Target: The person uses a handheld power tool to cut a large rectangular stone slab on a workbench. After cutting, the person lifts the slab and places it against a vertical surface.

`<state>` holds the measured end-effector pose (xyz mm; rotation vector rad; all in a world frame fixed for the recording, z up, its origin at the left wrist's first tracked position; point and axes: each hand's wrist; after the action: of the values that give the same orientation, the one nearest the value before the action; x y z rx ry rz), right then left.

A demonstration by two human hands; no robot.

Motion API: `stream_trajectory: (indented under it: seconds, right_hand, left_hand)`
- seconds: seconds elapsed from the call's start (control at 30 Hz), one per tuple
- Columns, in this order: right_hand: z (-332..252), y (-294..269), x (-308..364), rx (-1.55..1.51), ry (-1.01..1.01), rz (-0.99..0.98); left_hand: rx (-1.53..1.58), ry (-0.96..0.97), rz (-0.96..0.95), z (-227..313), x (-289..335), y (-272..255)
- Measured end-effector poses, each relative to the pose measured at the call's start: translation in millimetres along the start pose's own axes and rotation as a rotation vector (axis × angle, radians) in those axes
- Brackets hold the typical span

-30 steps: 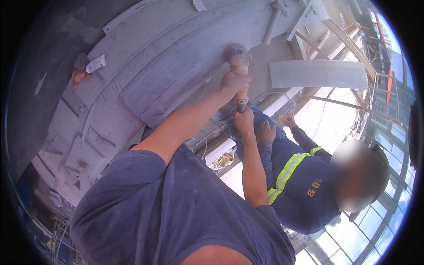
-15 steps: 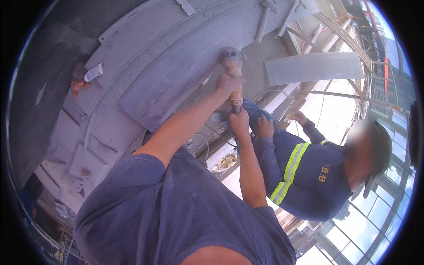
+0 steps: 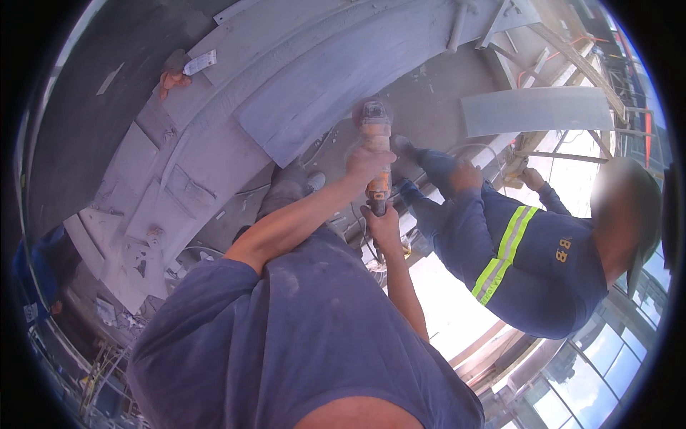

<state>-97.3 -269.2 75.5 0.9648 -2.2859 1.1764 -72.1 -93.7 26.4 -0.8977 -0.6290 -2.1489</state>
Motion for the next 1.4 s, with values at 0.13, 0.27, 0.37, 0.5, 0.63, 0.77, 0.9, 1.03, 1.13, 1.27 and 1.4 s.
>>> stream_trajectory:
  seconds: [0.13,0.27,0.37,0.5,0.63,0.77,0.9,1.03,1.13,1.27,1.4]
  right_hand:
    - [-0.1,26.5,24.2,0.041,-0.040,-0.046]
    - [-6.5,49.3,39.7,-0.110,0.032,-0.133]
    - [-11.0,66.8,46.3,0.001,0.028,-0.032]
    - [-22.1,89.5,66.3,-0.011,0.060,-0.022]
    - [-23.4,119.5,88.7,-0.172,0.086,-0.008]
    - [-39.4,144.1,102.6,-0.210,0.125,-0.048]
    - [-63.8,153.4,110.2,-0.189,0.128,0.047]
    - [-71.7,155.9,102.5,-0.206,0.145,0.090]
    - [-74.6,155.3,90.0,-0.220,0.128,0.100]
    - [-77.6,156.2,84.6,-0.232,0.120,0.163]
    - [-68.8,154.6,74.6,-0.181,0.118,0.183]
  left_hand:
    - [0.012,0.014,0.034,-16.0,21.7,-31.2]
    - [0.064,0.033,0.020,-27.9,25.5,-58.2]
    - [0.128,0.042,-0.009,-32.8,29.6,-70.2]
    - [0.265,0.020,-0.143,-32.8,51.6,-96.4]
    - [0.255,0.057,-0.170,-31.5,80.3,-119.8]
    - [0.246,0.037,-0.250,-65.2,52.2,-144.1]
    - [0.264,-0.030,-0.327,-48.8,54.6,-150.5]
    - [0.151,-0.021,-0.356,-38.4,58.3,-156.4]
    - [0.073,0.195,-0.350,-66.0,46.9,-153.4]
    - [0.242,0.214,-0.361,-72.8,45.8,-147.2]
    - [0.356,0.110,-0.421,-66.6,50.2,-144.9]
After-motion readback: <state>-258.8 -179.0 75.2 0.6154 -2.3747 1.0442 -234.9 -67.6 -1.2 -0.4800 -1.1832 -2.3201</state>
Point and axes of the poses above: each hand's wrist, its own x-axis away from the middle knuckle, its own y-axis out of the palm, z = x × y, and after that the axes turned 12 degrees about x, right-handed
